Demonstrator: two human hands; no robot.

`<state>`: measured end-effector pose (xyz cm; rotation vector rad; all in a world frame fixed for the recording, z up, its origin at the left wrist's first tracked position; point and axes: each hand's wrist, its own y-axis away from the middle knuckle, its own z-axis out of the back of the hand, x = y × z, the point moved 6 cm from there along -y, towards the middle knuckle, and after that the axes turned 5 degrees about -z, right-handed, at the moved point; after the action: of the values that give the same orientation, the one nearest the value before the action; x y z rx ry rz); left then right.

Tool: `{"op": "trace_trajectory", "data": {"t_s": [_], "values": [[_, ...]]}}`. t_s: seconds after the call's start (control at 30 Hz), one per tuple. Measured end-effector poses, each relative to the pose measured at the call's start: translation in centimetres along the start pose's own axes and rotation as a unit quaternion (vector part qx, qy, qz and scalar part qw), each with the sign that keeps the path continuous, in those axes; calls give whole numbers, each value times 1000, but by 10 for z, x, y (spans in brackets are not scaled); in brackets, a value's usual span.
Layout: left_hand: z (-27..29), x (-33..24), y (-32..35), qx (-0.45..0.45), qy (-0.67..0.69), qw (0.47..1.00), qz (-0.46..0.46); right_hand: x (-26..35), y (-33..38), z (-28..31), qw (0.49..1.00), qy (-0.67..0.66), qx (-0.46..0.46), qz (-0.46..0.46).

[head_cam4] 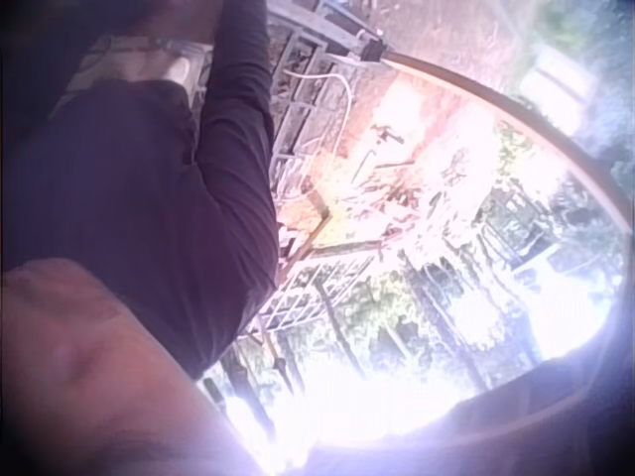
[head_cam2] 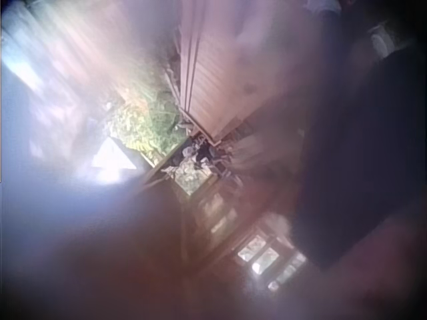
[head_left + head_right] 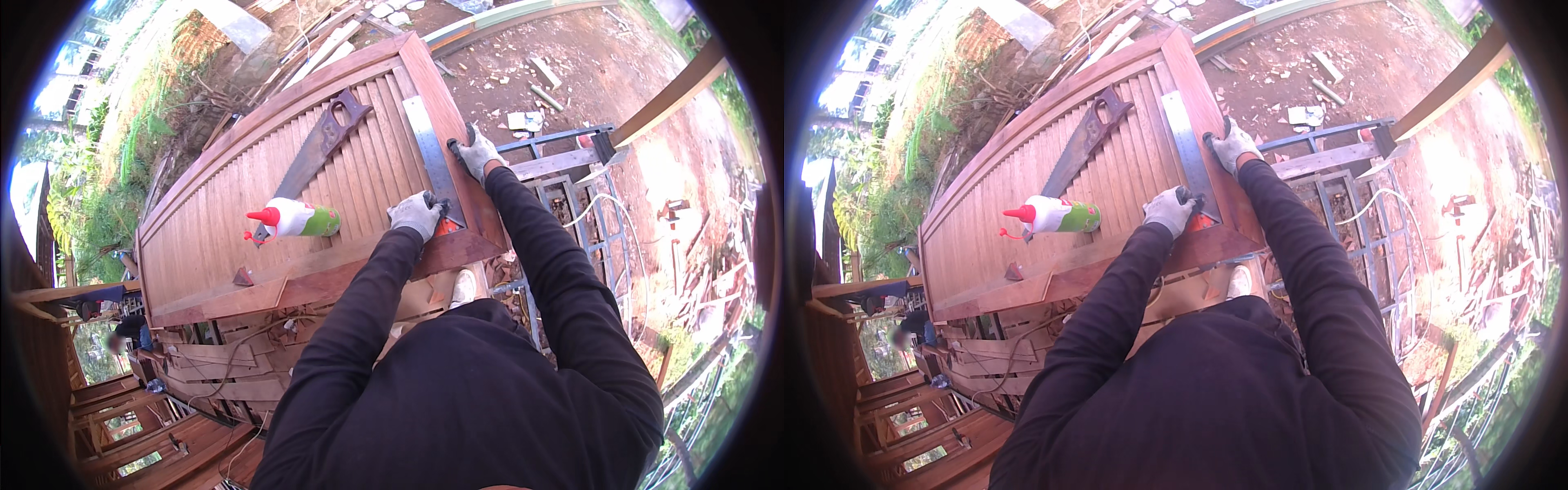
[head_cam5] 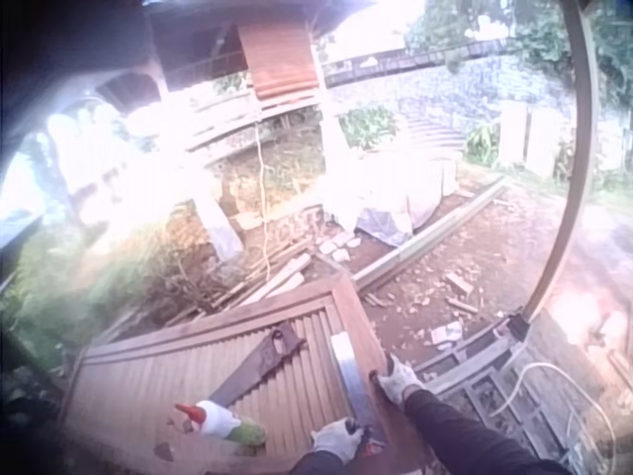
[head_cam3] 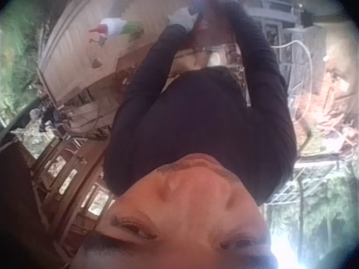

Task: The person assembles a wooden slatted panel by aligning a frame piece, applying glue, and securing it with a nail gun. They then move the panel to a metal frame and attach it using the nail gun.

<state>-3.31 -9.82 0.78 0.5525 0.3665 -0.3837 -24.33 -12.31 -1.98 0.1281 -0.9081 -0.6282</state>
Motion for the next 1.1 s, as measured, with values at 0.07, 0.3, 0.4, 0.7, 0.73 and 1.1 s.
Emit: {"op": "trace_trajectory", "data": {"t_s": [0.07, 0.3, 0.4, 0.7, 0.73, 1.1], "values": [[1, -1, -1, 6, -5, 1000, 0, 0, -1, 1, 1000, 7, 10, 2], [1, -4, 1, 3, -32, 999, -11, -4, -2, -1, 999, -6, 38, -1], [0, -1, 2, -23, -13, 1000, -13, -2, 1, 1, 999, -8, 35, -5], [3, -4, 3, 2, -1, 1000, -11, -2, 0, 2, 999, 2, 34, -8], [3, -2, 3, 3, -2, 1000, -10, 5, 3, 5, 999, 17, 43, -18], [3, -6, 4, 15, -28, 999, -5, 91, -2, 4, 969, 235, -37, -59]]}}
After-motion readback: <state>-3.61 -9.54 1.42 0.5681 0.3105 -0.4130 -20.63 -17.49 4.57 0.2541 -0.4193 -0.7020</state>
